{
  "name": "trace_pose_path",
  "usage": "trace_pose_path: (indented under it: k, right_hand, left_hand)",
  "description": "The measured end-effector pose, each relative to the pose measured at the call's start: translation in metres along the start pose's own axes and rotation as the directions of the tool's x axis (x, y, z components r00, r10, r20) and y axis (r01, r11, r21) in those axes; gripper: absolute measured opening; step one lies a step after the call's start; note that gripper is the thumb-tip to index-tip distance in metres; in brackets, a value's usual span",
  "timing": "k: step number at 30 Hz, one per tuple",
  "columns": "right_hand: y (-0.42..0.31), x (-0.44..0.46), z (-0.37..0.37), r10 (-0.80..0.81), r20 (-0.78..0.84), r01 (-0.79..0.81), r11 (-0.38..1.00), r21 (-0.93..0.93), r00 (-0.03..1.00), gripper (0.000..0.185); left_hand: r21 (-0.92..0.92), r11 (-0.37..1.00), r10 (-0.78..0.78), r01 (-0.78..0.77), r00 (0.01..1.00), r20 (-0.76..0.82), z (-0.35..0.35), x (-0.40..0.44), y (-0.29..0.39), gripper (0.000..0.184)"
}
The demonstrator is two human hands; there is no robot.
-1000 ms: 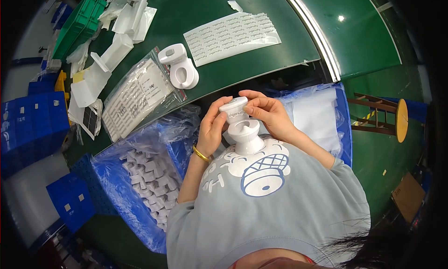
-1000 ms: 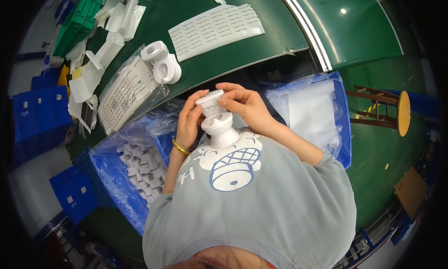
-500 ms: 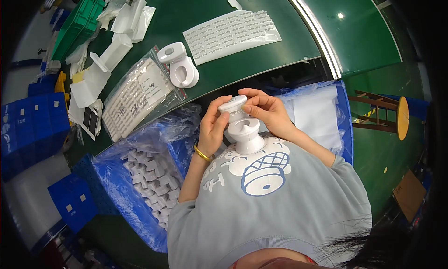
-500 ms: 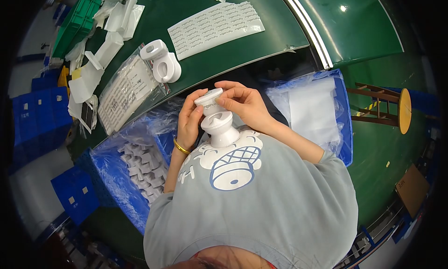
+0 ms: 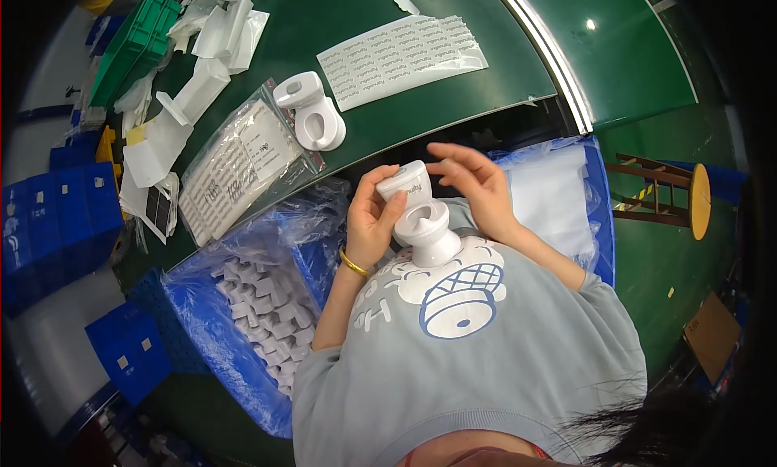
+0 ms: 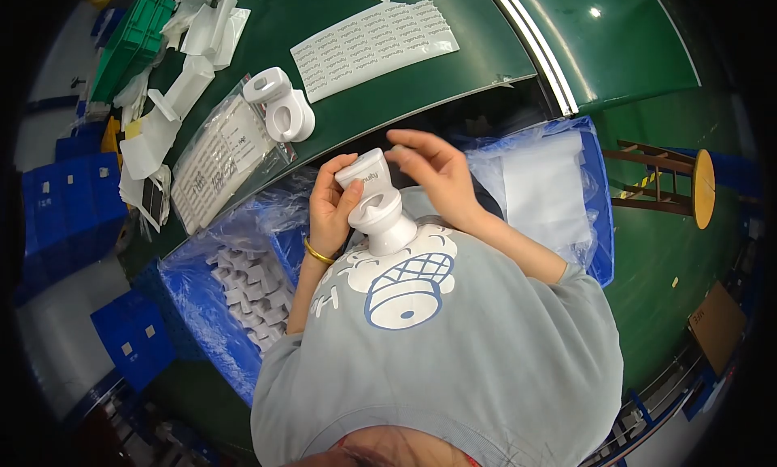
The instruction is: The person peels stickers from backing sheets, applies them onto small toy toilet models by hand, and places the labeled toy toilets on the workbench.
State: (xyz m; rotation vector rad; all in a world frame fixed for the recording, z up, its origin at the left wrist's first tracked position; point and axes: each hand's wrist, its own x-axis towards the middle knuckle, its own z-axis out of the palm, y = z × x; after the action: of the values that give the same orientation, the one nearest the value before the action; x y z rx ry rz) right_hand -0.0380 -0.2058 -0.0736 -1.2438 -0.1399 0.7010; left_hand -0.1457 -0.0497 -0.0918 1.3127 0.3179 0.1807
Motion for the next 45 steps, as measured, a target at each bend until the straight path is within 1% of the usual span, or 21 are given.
trace_pose_path:
  k: [1, 4, 5, 7, 9, 12, 14, 17, 20, 21, 24, 27, 29, 30, 31, 33, 34, 36, 42, 43, 45]
  right_hand:
    - [0.0, 0.001, -0.005, -0.028, 0.03, 0.027, 0.999, 0.027, 0.999, 0.057]
    - [0.002, -0.004, -0.014, -0.013, 0.397, 0.027, 0.999, -0.03, 0.918, 0.089]
    - [-0.004, -0.005, -0.016, 0.13, 0.497, -0.008, 0.971, -0.241, 0.858, 0.11]
    - [-0.011, -0.008, -0.012, 0.206, 0.467, -0.036, 0.937, -0.347, 0.86, 0.109]
    - [-0.02, -0.008, -0.004, 0.256, 0.44, -0.051, 0.903, -0.427, 0.861, 0.111]
    - [-0.022, -0.005, -0.001, 0.228, 0.435, 0.046, 0.844, -0.534, 0.871, 0.114]
    - [-0.024, -0.003, 0.001, 0.22, 0.438, 0.057, 0.842, -0.536, 0.871, 0.113]
    - [-0.025, -0.003, 0.0, 0.187, 0.441, 0.089, 0.84, -0.535, 0.878, 0.112]
    - [-0.016, -0.001, -0.009, 0.156, 0.438, 0.05, 0.904, -0.424, 0.885, 0.111]
    - [-0.013, 0.0, -0.012, 0.149, 0.434, 0.022, 0.93, -0.366, 0.888, 0.111]
    - [-0.016, 0.002, -0.009, 0.002, 0.516, 0.198, 0.922, -0.332, 0.856, 0.106]
    - [-0.008, 0.022, -0.017, -0.106, 0.505, 0.127, 0.992, -0.006, 0.857, 0.095]
    - [-0.014, 0.048, -0.035, -0.229, 0.32, 0.24, 0.971, 0.007, 0.919, 0.067]
    - [-0.024, 0.061, -0.042, -0.264, 0.113, 0.279, 0.95, -0.142, 0.958, 0.054]
    - [-0.016, 0.086, -0.058, -0.425, -0.048, 0.4, 0.881, -0.253, 0.904, 0.041]
    - [-0.033, 0.11, -0.08, -0.527, -0.264, 0.233, 0.697, -0.678, 0.808, 0.03]
    - [-0.036, 0.124, -0.09, -0.652, -0.211, 0.264, 0.552, -0.791, 0.729, 0.029]
    - [-0.033, 0.152, -0.111, -0.731, -0.068, 0.225, 0.295, -0.929, 0.679, 0.026]
    - [-0.024, 0.184, -0.107, -0.683, -0.087, 0.097, 0.227, -0.969, 0.726, 0.022]
    - [-0.023, 0.183, -0.103, -0.69, -0.101, 0.087, 0.233, -0.969, 0.717, 0.021]
    - [-0.02, 0.182, -0.102, -0.69, -0.12, 0.087, 0.257, -0.962, 0.714, 0.02]
  left_hand:
    - [-0.002, 1.0, 0.002, -0.002, 1.0, -0.006, -0.001, -0.001, 0.0, 0.036]
    - [0.016, 0.999, 0.038, -0.038, 0.999, 0.009, -0.003, 0.001, -0.003, 0.04]
    - [0.015, 1.0, 0.011, -0.011, 1.0, 0.004, -0.002, 0.002, -0.002, 0.041]
    - [0.013, 0.999, -0.045, 0.045, 0.999, -0.012, -0.002, 0.005, 0.003, 0.042]
    - [0.163, 0.984, -0.069, 0.068, 0.998, 0.003, -0.005, 0.01, 0.009, 0.041]
    - [0.318, 0.946, -0.071, 0.068, 0.997, -0.004, -0.004, 0.02, 0.018, 0.037]
    - [0.45, 0.892, -0.066, 0.047, 0.997, 0.027, -0.003, 0.026, 0.024, 0.036]
    - [0.413, 0.91, -0.073, 0.044, 0.996, 0.055, -0.005, 0.025, 0.018, 0.038]
    - [0.181, 0.983, -0.059, 0.033, 0.988, 0.143, -0.014, 0.02, 0.013, 0.043]
    - [0.181, 0.981, -0.105, 0.067, 0.972, 0.211, -0.018, 0.019, 0.018, 0.051]
    - [0.105, 0.994, -0.048, 0.024, 0.971, 0.236, -0.021, 0.019, 0.028, 0.056]
    - [0.181, 0.981, 0.033, -0.073, 0.977, 0.212, -0.033, 0.023, 0.043, 0.06]
    - [0.167, 0.981, 0.08, -0.098, 0.991, 0.109, -0.049, 0.02, 0.072, 0.062]
    - [0.228, 0.965, 0.121, -0.129, 0.991, 0.051, -0.062, 0.018, 0.086, 0.061]
    - [0.288, 0.944, 0.166, -0.158, 0.986, -0.002, -0.079, 0.016, 0.098, 0.059]
    - [0.427, 0.88, 0.266, -0.21, 0.961, -0.076, -0.118, 0.015, 0.115, 0.054]
    - [0.444, 0.877, 0.257, -0.184, 0.96, -0.109, -0.131, 0.018, 0.121, 0.053]
    - [0.479, 0.867, 0.246, -0.137, 0.954, -0.173, -0.152, 0.027, 0.13, 0.051]
    - [0.541, 0.834, 0.199, -0.108, 0.974, -0.112, -0.212, 0.077, 0.084, 0.051]
    - [0.451, 0.886, 0.191, -0.109, 0.971, -0.141, -0.205, 0.078, 0.08, 0.055]
    - [0.616, 0.77, 0.379, -0.169, 0.897, -0.228, -0.193, 0.078, 0.077, 0.059]
